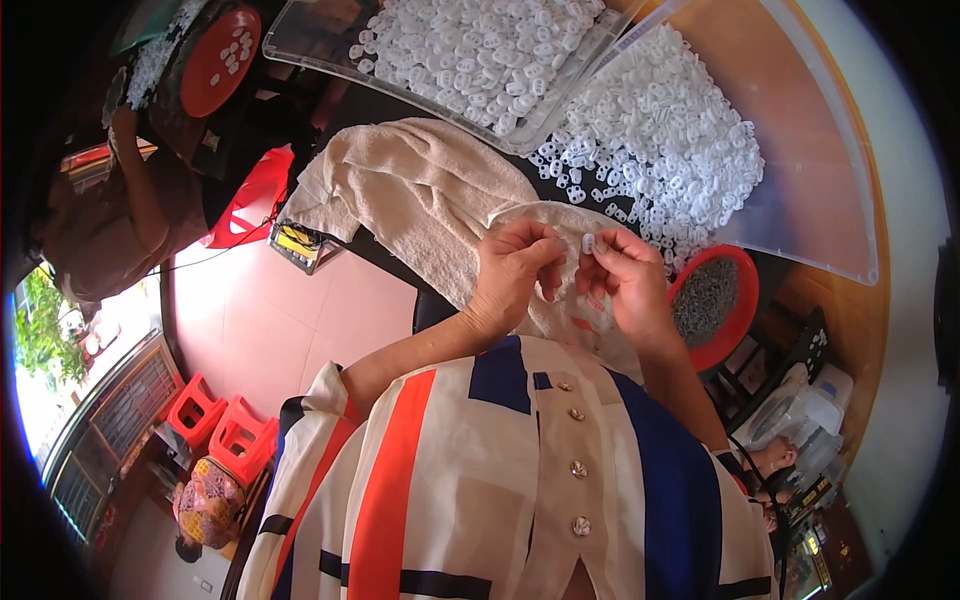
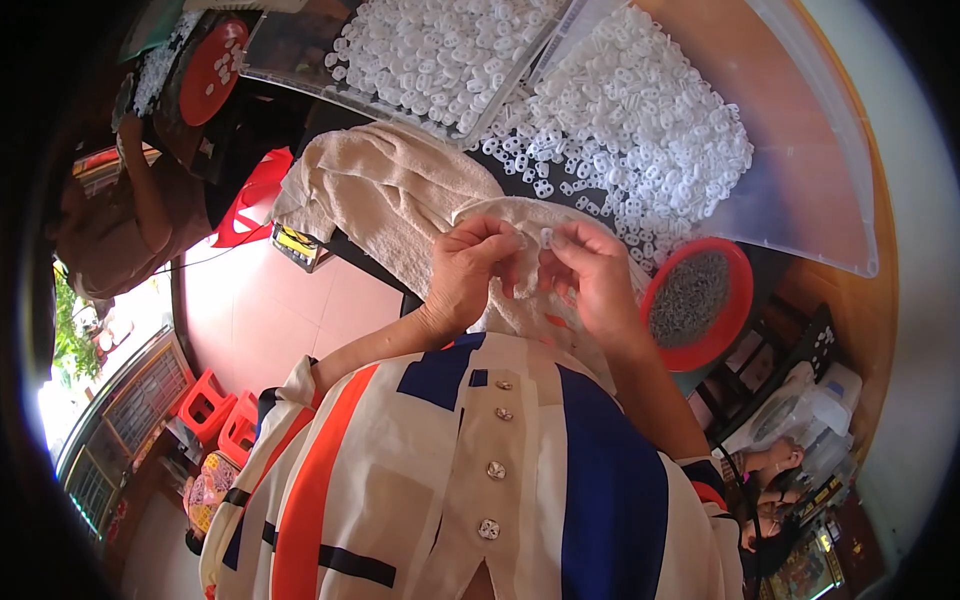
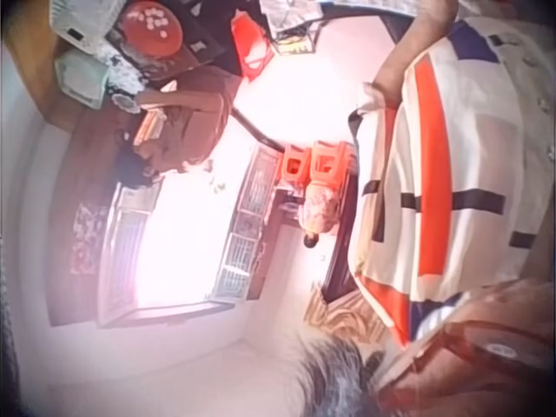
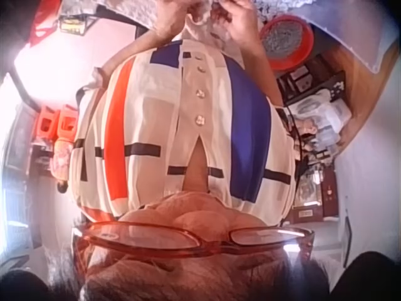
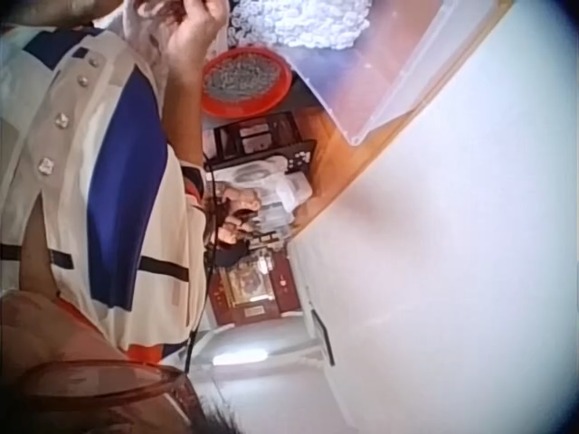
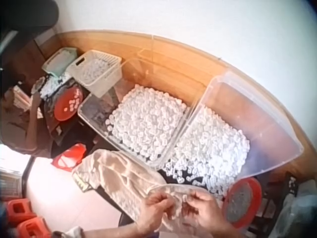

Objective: Assembling small white plastic rings by inserting grey center components at a manual workstation.

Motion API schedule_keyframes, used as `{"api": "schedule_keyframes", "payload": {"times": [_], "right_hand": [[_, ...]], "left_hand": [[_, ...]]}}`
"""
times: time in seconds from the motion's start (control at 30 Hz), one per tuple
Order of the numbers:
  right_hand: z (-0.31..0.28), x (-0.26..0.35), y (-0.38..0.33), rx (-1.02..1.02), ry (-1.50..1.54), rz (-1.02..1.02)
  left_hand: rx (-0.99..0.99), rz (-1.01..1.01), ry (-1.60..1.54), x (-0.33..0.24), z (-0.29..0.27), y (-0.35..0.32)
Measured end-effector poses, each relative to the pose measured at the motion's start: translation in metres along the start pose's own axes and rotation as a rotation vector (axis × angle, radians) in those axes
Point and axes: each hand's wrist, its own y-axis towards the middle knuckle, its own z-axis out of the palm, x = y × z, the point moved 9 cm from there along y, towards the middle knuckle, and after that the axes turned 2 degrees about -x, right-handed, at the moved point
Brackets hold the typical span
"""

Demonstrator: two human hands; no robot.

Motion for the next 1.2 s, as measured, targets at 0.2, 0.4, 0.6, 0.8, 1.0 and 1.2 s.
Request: {"api": "schedule_keyframes", "payload": {"times": [0.2, 0.4, 0.6, 0.8, 1.0, 1.2], "right_hand": [[0.004, 0.013, -0.004, -0.051, -0.155, -0.127], [0.006, 0.018, -0.007, -0.069, -0.228, -0.185], [0.012, 0.022, -0.011, -0.044, -0.41, -0.286], [0.016, 0.022, -0.011, -0.022, -0.31, -0.246], [0.019, 0.023, -0.011, -0.006, -0.295, -0.252], [0.015, 0.015, -0.009, -0.023, -0.221, -0.227]], "left_hand": [[-0.001, 0.008, 0.028, -0.003, 0.003, -0.002], [-0.003, 0.018, 0.047, -0.003, 0.005, -0.004], [0.054, 0.061, 0.097, -0.007, 0.011, -0.008], [0.068, 0.069, 0.131, -0.01, 0.012, -0.008], [0.086, 0.081, 0.115, -0.011, 0.012, -0.007], [0.087, 0.097, 0.118, -0.008, 0.006, -0.003]]}}
